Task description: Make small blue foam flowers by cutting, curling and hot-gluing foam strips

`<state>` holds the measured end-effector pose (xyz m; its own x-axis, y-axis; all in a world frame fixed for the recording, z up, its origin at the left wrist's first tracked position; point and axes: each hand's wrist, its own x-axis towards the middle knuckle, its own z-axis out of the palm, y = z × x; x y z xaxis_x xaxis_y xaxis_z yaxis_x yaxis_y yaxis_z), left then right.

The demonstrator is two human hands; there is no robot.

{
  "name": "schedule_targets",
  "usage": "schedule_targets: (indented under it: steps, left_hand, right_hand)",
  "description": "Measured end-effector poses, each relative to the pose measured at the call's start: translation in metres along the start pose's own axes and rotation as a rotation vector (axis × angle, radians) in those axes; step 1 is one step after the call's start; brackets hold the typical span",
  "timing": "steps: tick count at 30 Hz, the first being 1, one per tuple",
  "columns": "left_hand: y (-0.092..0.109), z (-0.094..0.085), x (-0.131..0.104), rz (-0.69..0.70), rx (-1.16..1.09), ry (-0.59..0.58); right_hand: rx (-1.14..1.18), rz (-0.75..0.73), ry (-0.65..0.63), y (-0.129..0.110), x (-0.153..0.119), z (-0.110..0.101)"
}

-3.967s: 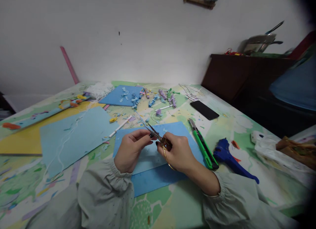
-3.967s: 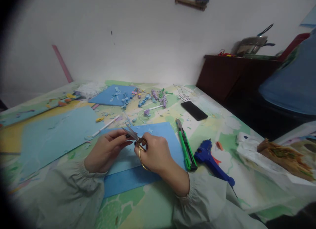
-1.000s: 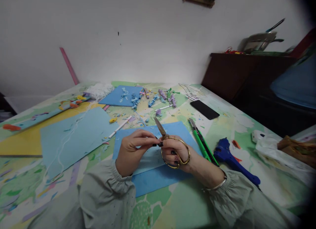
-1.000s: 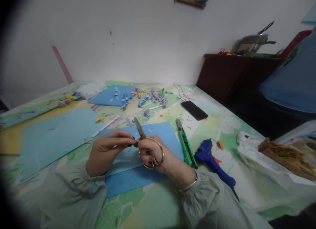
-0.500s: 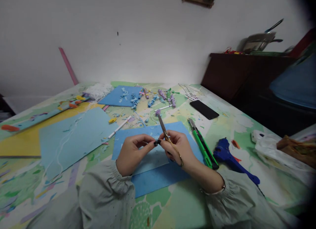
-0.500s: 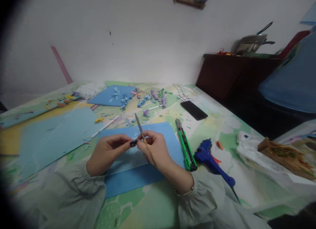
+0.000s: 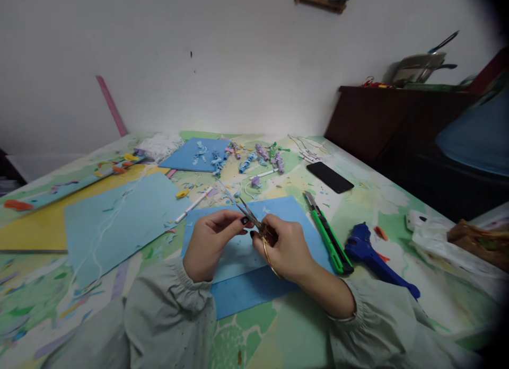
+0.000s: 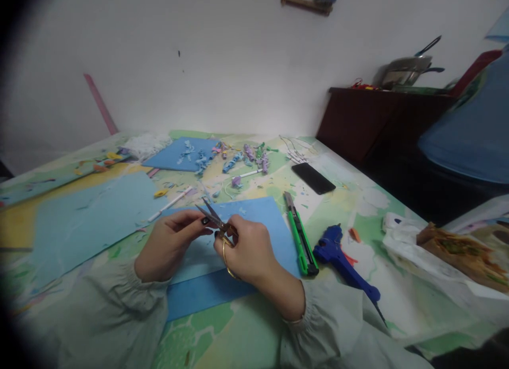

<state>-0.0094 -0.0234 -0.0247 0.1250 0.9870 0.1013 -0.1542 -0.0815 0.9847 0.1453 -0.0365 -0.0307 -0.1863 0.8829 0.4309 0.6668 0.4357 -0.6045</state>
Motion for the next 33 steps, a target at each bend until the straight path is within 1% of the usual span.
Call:
schedule_targets:
  steps: [9,18,33]
  left_hand:
    - [0.0018,0.002,-0.0009,-0.041,-0.122,0.035]
    - [0.0011,0.0024,-0.0026,-0.033,-0.079,0.019]
    - [0.0019,0.002,-0.0038,-0.016,-0.061,0.016]
  right_hand:
    - [-0.064,-0.001,-0.014,0.0012,0.0002,-0.0001]
    - [-0.079,-0.006,-0.032,0.0023,0.0009,0.0001]
    - [-0.083,-0.01,-0.012,0.0021,0.0008,-0.0017]
